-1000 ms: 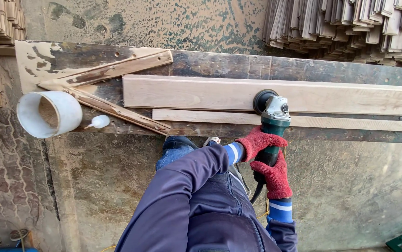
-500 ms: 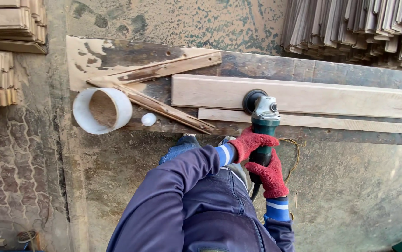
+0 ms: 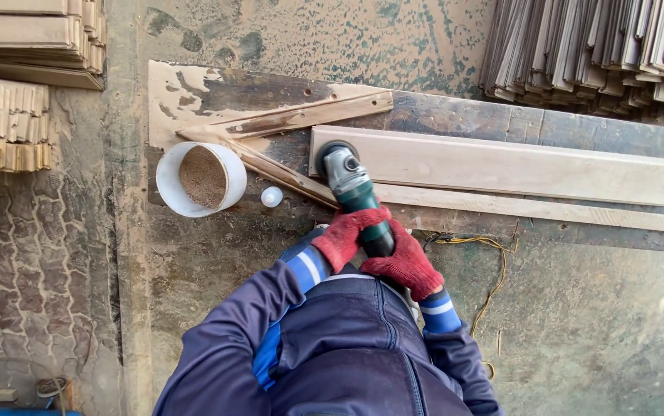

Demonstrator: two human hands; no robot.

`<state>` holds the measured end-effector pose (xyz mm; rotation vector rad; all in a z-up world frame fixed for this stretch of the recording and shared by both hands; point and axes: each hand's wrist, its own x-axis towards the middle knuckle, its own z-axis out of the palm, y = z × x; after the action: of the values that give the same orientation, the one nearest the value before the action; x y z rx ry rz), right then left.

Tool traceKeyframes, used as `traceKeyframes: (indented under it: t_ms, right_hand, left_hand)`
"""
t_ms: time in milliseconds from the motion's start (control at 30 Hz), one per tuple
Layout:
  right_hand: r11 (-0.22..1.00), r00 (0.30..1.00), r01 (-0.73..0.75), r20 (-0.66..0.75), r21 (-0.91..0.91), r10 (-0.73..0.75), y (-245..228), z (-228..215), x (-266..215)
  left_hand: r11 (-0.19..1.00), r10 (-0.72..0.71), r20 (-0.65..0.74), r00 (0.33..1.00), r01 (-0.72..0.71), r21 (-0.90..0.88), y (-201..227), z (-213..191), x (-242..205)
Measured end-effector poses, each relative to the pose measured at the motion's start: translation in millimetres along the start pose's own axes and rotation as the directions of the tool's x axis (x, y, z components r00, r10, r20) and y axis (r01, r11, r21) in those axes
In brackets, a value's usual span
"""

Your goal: Sanding a wooden plank using a handheld angle grinder equipped with a sanding disc.

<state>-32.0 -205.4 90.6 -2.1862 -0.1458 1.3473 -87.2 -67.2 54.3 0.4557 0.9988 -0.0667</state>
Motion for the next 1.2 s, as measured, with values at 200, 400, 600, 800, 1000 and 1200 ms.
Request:
traceKeyframes:
  t_ms: [200,400,600,800,1000,1200]
  right_hand:
    - [1.000,1.000,0.004,0.009,0.018,-0.005,14,-22,-1]
    - [0.988,0.991,-0.104,-0.076,0.118,0.114,39,-76,-27]
    - [0.933,0.947,-0.071,-0.271,0.352,0.174,100,-128,-49]
    - [0.805,0.915,0.148,-0.388,0.575,0.109,179,-186,-47]
    - [0.723,0.880,0.189,-0.441,0.665,0.175,191,-229,-49]
    - [0.712,0.878,0.174,-0.435,0.680,0.202,189,-236,-41]
  left_hand:
    - [0.998,-0.052,0.048,0.997,0.053,-0.023,-12,15,4]
    - [0.995,-0.095,0.059,0.994,0.092,0.042,-76,69,32]
    - [0.996,-0.040,0.084,0.996,0.033,0.088,-136,165,45]
    - [0.947,-0.158,0.115,0.981,0.118,0.299,-182,253,64]
    - [0.896,-0.218,0.136,0.966,0.143,0.421,-229,312,97]
    - [0.876,-0.241,0.160,0.957,0.144,0.460,-224,317,108]
